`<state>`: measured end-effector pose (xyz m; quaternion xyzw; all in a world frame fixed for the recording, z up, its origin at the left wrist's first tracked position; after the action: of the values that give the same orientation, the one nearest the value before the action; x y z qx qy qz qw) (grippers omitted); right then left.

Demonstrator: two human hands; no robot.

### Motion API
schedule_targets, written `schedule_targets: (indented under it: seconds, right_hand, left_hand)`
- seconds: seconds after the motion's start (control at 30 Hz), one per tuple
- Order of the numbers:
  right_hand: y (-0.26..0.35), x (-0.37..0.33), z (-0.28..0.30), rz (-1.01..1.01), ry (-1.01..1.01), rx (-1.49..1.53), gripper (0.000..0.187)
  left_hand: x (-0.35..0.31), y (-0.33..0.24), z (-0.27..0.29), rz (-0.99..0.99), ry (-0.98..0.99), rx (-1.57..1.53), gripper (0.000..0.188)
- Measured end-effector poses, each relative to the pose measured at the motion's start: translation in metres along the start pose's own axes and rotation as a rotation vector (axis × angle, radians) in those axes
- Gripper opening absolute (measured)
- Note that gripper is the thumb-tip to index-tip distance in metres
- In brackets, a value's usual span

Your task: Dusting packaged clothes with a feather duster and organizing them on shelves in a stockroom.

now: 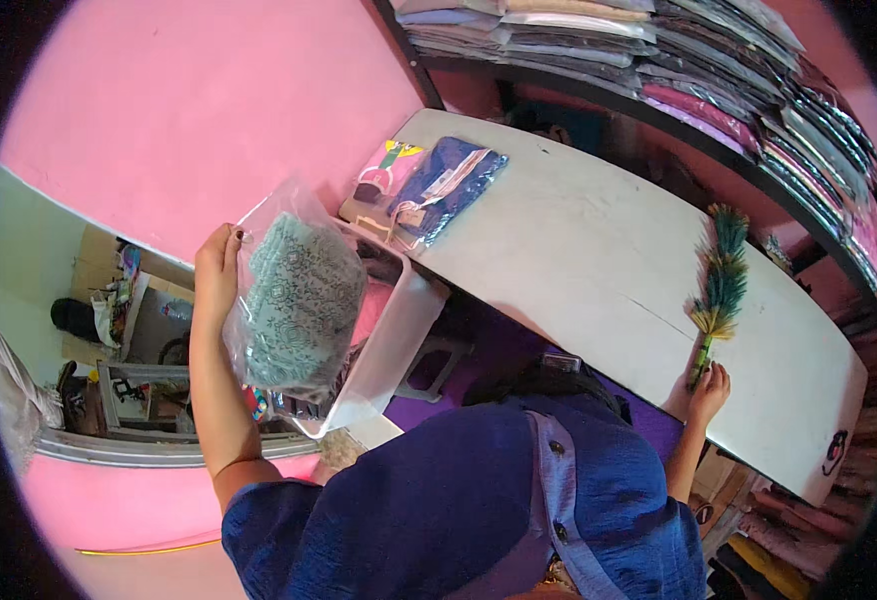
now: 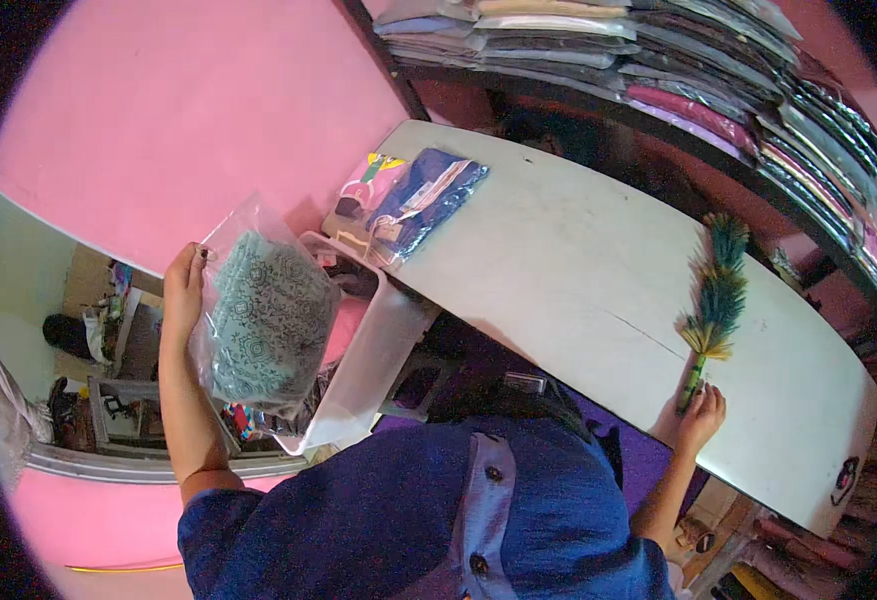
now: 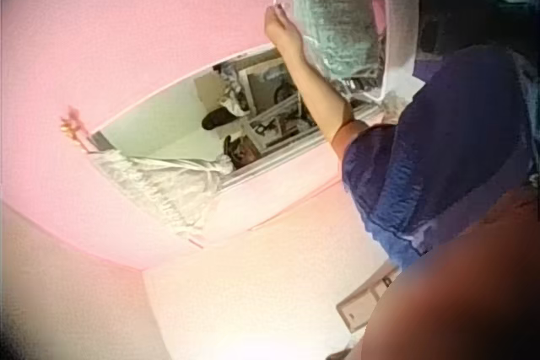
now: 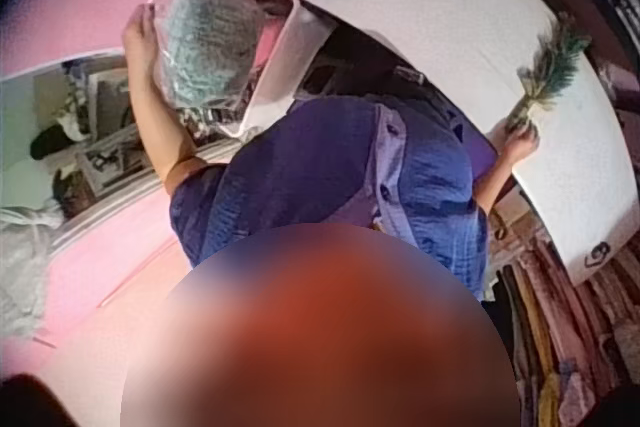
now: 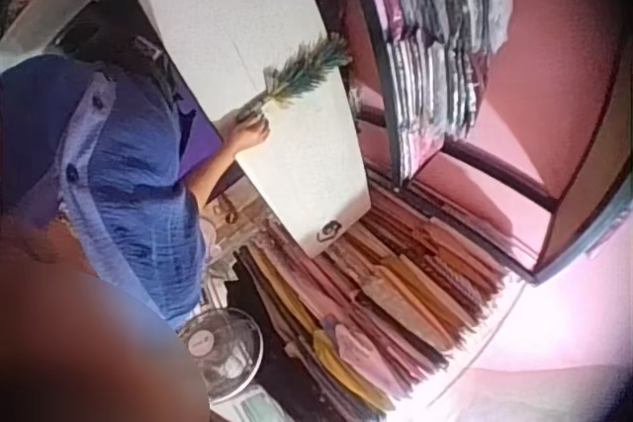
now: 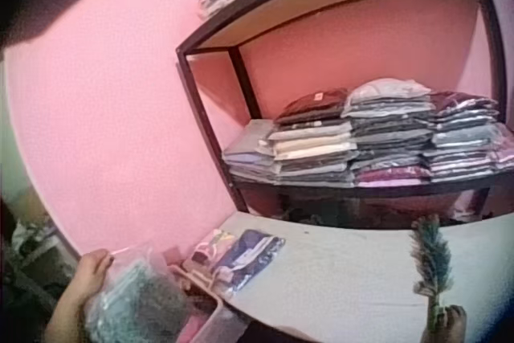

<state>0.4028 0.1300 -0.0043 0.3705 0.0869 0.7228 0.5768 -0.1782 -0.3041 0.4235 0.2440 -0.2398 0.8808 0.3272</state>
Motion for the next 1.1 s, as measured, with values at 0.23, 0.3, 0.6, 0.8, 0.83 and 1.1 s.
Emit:
schedule_targets:
  seconds: [0.23,0.3,0.6,0.8,0.83,1.1]
  right_hand:
    - [0.008,0.017,0.004,0.045,-0.05,0.023,0.025]
    - [0.011,0.019,0.005,0.058,-0.063,0.042,0.024]
    - [0.004,0.018,0.017,-0.126,0.017,0.105,0.026]
    - [0.037,0.016,0.009,-0.18,0.137,0.257,0.036]
    - [0.044,0.013,0.009,-0.143,0.158,0.17,0.041]
    - [0.032,-0.001,-0.014,-0.223,0.186,-0.097,0.057]
  left_hand:
    - [0.02,-0.131,-0.025,0.102,0.031,-0.512,0.024]
    - [0.023,-0.16,-0.037,0.055,-0.001,-0.638,0.024]
    - [0.053,-0.145,-0.193,0.808,0.157,-1.139,0.023]
    - [0.042,0.042,-0.365,0.214,0.103,-0.234,0.03]
    - [0.017,0.023,-0.381,-0.007,0.025,-0.28,0.032]
    - [-0.134,-0.041,-0.44,-0.04,0.388,-0.14,0.06]
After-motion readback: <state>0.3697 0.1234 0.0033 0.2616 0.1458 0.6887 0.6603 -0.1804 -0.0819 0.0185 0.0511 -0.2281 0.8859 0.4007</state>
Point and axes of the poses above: each hand's wrist, its own x-axis towards the middle knuckle, its own z-axis out of the back of the hand, y = z × x, the point moved 6 cm from there along x, towards the middle knuckle, and after that the axes turned 11 degrees about -y, right-handed, at the moved point
